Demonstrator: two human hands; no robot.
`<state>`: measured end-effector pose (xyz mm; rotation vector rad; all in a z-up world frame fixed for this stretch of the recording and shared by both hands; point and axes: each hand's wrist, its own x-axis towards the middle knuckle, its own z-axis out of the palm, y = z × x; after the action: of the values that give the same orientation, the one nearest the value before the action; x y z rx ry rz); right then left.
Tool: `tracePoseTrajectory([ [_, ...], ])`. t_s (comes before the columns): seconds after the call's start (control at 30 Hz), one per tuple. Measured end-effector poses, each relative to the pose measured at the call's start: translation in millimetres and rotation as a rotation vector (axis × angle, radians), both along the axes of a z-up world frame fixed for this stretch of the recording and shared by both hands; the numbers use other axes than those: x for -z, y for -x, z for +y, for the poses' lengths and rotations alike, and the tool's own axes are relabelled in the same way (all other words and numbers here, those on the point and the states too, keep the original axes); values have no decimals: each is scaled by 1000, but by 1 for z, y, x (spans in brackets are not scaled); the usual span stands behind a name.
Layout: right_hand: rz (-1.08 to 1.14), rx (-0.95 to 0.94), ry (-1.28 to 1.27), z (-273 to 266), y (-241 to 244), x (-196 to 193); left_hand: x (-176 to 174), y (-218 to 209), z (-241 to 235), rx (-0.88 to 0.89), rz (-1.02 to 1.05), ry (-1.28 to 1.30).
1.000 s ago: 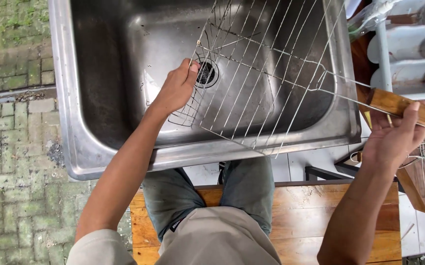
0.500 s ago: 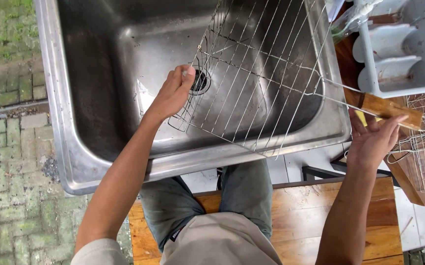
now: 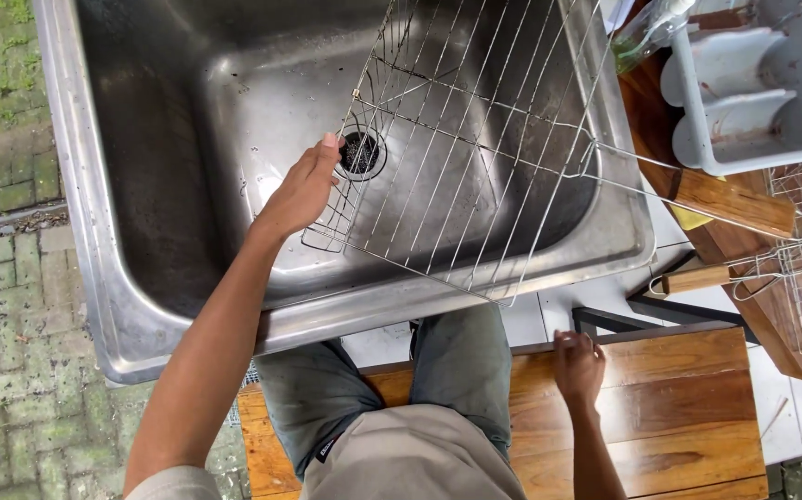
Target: The person cleans a metal grill rack in a stainless steel sink using a steel wool scrubber. They scrub the rack thoroughly, dipping the scrubber into a small plastic container of soapy water to re-wet it as needed.
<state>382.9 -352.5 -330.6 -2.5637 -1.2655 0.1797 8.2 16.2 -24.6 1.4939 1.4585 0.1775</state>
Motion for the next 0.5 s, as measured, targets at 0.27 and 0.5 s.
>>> tracePoseTrajectory([
  [0.27,-196,-132,48,-3,36,7,-5,-1,9,-70,-14,173],
  [0.5,-184,-116,221,-8,24,19,20,30,20,-121,-47,-254],
])
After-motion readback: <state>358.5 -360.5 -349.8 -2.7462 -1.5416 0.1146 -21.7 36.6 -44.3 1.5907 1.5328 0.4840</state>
